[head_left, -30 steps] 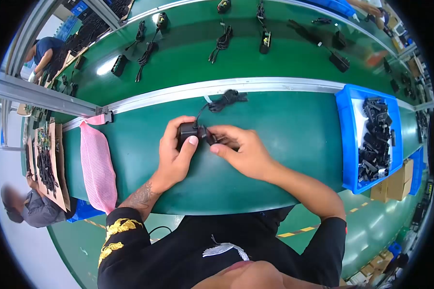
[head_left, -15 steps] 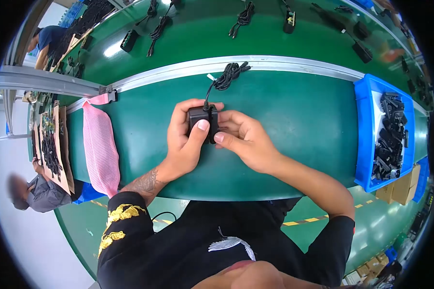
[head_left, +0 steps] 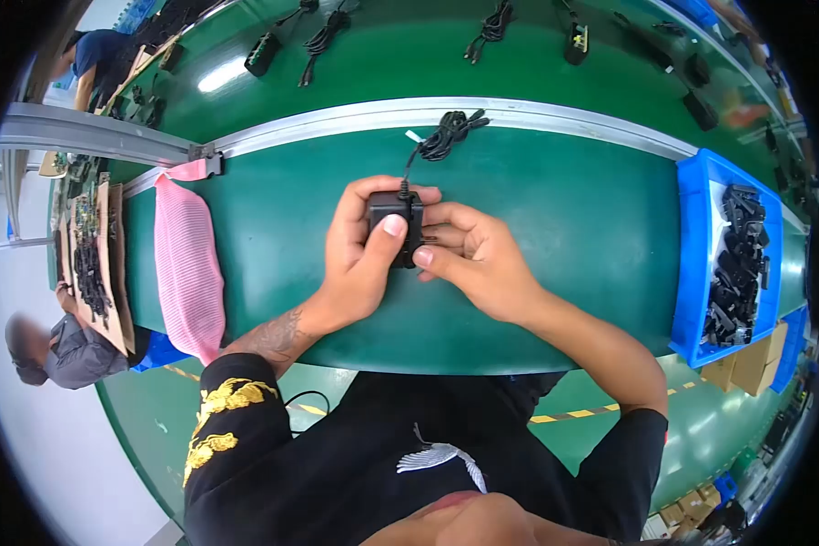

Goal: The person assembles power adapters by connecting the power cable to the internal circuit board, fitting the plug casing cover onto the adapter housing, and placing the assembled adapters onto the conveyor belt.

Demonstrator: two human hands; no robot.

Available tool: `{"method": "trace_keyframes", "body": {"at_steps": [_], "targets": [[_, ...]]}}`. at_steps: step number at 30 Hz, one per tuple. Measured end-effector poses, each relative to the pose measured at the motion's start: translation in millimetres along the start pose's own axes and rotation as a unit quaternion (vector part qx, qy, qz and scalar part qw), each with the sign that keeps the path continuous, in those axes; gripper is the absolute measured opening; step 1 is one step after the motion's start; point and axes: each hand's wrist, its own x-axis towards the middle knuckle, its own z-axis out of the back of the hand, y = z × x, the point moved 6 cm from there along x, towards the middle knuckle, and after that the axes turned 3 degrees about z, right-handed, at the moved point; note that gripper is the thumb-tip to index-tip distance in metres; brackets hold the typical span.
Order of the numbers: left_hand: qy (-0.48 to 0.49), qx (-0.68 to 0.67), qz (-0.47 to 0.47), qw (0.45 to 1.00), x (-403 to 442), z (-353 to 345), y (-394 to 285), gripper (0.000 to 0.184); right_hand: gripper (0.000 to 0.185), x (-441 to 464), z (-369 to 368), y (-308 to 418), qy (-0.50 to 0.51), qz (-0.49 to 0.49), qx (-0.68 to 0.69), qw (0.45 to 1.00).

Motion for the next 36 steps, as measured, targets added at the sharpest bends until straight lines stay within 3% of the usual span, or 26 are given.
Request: {"method": "trace_keyframes", "body": {"at_steps": [4,10,22,26,32,36], "targets": [[0.01,0.007,-0.006,1.0,-0.5,1.0,-1.5,0.036,0.04,-0.3,0.0,1.2,0.012,-0.01,-0.021,1.0],[0.016,0.054,-0.058,0.997,-4.8,-4.9,-7.5,0.036,0.039,-5.4,-0.9,0.7,-0.027,0.081,-0.104,0.991],[-0.012,0.097,-0.104,0.99,-11.7,-4.5,-6.8,0.051,0.034,-9.2,-10.1,1.8,-0.012,0.069,-0.02,0.997],[-0.046,0.11,-0.118,0.986,-12.5,-5.7,-2.8,0.052,0.025,-10.2,-10.1,5.1,-0.03,0.108,-0.073,0.991],[-0.113,0.129,-0.041,0.984,-11.1,-2.7,3.0,0.038,0.019,-8.9,-7.3,-2.1,-0.064,0.091,-0.18,0.977],[-0.038,0.128,-0.11,0.985,-7.1,2.0,0.0,0.039,0.03,-15.8,-13.1,14.5,-0.063,0.16,-0.236,0.956]]}}
